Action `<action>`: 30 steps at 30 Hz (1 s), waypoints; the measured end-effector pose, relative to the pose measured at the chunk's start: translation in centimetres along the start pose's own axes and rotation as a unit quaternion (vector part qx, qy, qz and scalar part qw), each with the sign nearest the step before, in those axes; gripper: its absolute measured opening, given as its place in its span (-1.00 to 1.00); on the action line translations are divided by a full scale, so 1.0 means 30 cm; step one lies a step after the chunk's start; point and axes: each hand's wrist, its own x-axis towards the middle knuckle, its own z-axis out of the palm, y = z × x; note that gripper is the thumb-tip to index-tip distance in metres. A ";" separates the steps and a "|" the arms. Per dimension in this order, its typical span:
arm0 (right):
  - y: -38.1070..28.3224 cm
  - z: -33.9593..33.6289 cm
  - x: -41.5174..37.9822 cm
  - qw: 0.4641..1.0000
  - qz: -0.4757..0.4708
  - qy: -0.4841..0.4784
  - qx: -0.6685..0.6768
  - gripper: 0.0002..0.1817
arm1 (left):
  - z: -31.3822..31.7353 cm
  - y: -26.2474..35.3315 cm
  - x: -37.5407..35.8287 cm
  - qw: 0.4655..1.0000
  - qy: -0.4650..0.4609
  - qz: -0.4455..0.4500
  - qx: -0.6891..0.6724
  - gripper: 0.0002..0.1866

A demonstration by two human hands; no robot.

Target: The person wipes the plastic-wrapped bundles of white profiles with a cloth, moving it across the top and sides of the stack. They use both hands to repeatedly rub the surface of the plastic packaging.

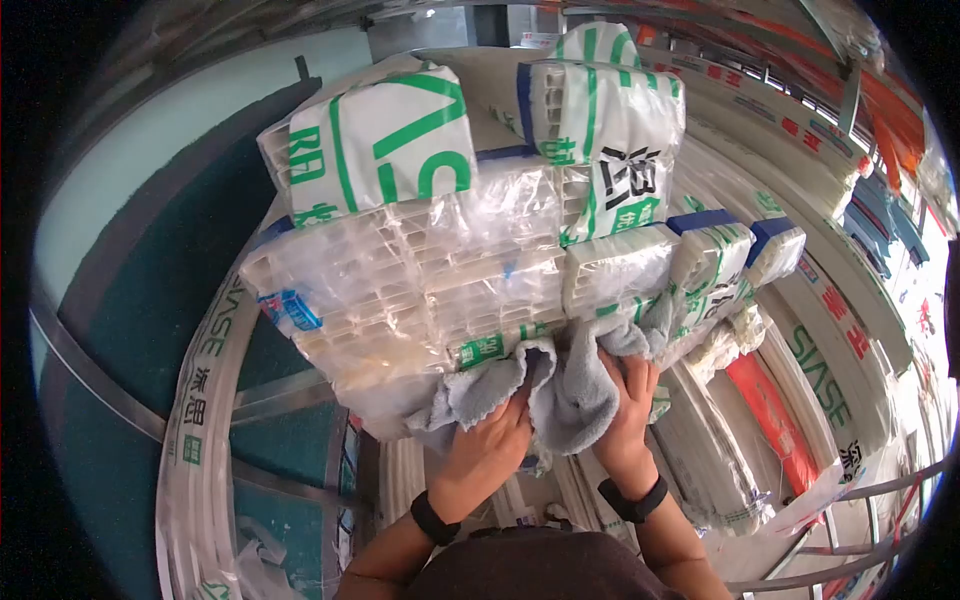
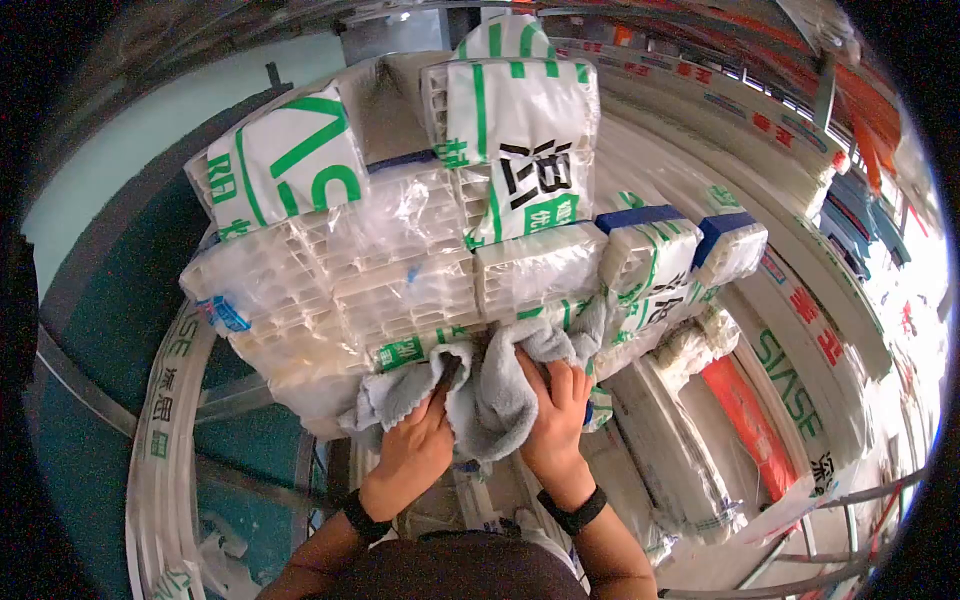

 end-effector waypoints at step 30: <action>-0.249 0.184 0.252 0.989 -0.082 0.117 0.037 -0.43 | -0.178 -0.239 -0.076 0.966 0.077 -0.123 0.214 -0.46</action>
